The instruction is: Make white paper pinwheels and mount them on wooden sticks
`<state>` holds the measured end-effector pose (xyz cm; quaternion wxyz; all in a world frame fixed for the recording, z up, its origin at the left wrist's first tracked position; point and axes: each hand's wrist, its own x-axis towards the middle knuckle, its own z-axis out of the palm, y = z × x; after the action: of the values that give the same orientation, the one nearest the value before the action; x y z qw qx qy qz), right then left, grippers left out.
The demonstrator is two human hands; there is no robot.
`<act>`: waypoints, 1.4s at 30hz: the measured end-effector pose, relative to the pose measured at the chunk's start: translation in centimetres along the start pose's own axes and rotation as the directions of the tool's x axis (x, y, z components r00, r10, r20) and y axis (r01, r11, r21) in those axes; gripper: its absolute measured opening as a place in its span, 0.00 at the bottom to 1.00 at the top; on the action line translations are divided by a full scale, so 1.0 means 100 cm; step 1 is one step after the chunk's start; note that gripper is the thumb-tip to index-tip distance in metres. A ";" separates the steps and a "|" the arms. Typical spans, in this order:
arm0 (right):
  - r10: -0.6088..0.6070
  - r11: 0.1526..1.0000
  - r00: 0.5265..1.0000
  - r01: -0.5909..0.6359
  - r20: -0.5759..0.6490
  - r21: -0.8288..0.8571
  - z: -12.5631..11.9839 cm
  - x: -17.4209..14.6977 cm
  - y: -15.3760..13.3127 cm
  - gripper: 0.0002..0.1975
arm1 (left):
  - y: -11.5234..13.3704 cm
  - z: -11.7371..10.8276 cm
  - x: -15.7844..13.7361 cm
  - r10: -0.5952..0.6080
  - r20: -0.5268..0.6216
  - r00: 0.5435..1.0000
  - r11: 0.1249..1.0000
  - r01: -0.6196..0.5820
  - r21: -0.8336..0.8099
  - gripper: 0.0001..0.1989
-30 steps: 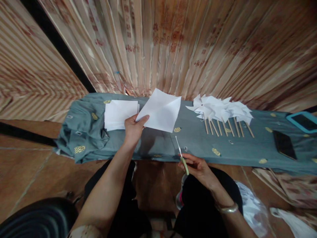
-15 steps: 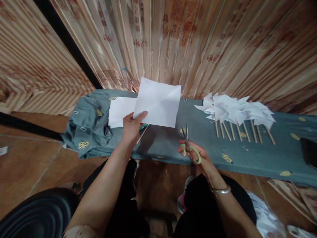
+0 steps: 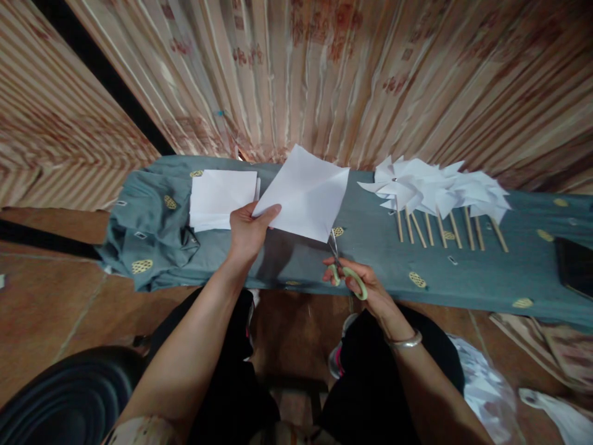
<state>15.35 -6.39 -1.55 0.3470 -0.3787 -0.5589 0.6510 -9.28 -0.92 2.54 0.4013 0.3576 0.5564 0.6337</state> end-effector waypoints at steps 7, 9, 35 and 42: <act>-0.011 1.000 1.000 0.010 0.025 0.015 -0.001 0.003 0.005 0.31 | -0.005 0.001 -0.001 -0.008 0.029 1.000 1.000 0.008 0.002 0.16; -0.020 1.000 0.999 0.020 0.028 0.013 -0.001 0.004 0.005 0.30 | -0.005 0.002 -0.002 -0.006 0.037 0.999 1.000 0.006 0.008 0.16; 0.014 1.000 0.999 -0.014 0.040 0.006 -0.001 0.004 -0.001 0.29 | -0.002 0.001 -0.006 0.005 0.060 0.998 1.000 -0.006 0.017 0.14; 0.016 1.000 1.000 -0.016 0.013 0.018 0.001 0.005 0.000 0.30 | -0.001 0.001 -0.006 -0.015 0.063 0.998 0.999 0.012 0.045 0.16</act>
<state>15.07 -5.98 -1.57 0.3414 -0.3758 -0.5522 0.6613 -8.96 -1.44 2.46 0.4150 0.3824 0.5598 0.6067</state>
